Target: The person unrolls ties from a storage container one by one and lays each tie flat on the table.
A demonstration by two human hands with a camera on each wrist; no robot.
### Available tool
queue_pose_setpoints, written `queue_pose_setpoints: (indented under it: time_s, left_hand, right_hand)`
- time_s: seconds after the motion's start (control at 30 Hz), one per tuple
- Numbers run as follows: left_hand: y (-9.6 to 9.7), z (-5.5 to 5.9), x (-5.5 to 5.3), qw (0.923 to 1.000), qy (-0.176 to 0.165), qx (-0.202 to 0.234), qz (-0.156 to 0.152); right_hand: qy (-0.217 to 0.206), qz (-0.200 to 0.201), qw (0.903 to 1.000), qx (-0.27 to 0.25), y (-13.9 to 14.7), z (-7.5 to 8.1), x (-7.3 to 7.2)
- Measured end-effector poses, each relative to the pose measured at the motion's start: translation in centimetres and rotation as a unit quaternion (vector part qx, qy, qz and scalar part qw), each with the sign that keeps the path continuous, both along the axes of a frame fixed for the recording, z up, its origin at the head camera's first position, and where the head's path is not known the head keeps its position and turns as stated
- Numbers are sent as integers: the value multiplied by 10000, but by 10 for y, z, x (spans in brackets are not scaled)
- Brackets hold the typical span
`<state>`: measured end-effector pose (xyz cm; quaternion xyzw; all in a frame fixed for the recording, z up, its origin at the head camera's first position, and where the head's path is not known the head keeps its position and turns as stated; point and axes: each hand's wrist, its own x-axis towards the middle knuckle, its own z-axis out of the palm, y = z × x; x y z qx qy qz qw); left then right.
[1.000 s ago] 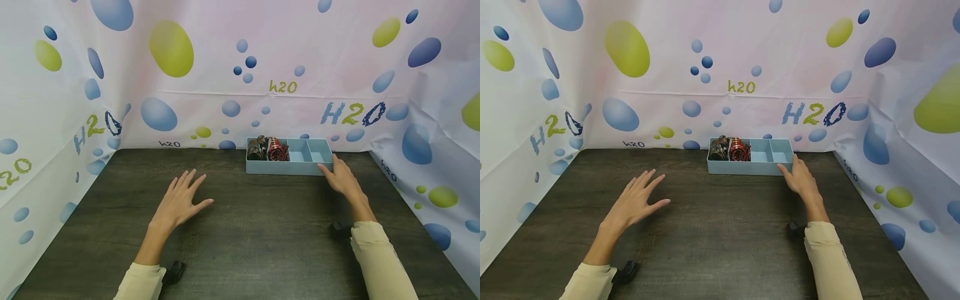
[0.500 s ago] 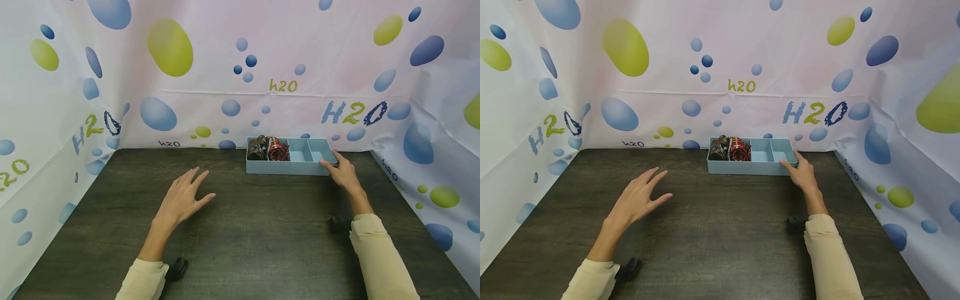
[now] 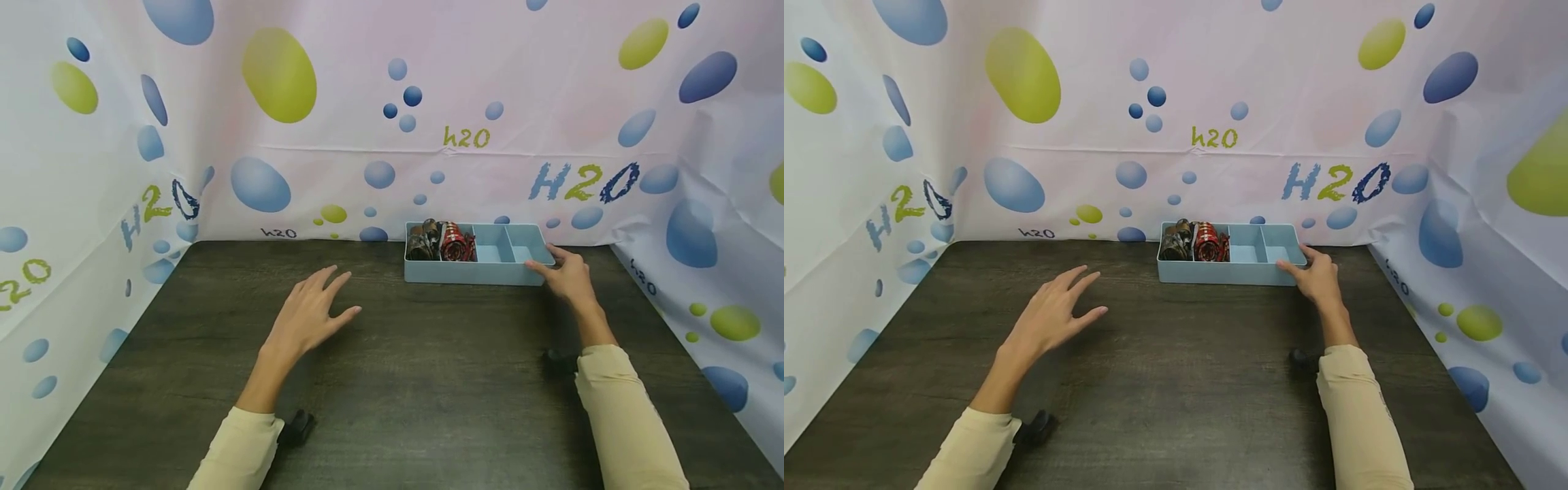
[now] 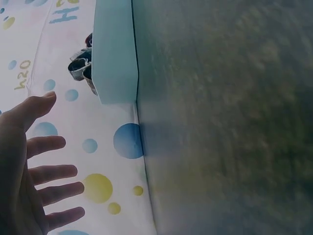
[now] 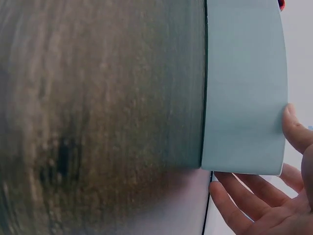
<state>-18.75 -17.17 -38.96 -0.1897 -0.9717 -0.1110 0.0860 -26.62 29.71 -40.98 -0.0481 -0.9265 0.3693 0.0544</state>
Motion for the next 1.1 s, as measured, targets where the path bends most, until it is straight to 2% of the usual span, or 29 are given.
queue_pose_setpoints:
  time_s: [0.4, 0.77, 1.1]
  left_hand:
    - [14, 1, -8, 9999, -129, 86, 14]
    - [30, 0, -19, 9993, 159, 317, 150]
    - [41, -1, -28, 9994, 35, 344, 32]
  right_hand:
    - [-103, -112, 9997, -191, 1, 3, 2]
    - [-52, -158, 9997, -187, -2, 3, 0]
    - [-425, -285, 9979, -391, -2, 4, 2]
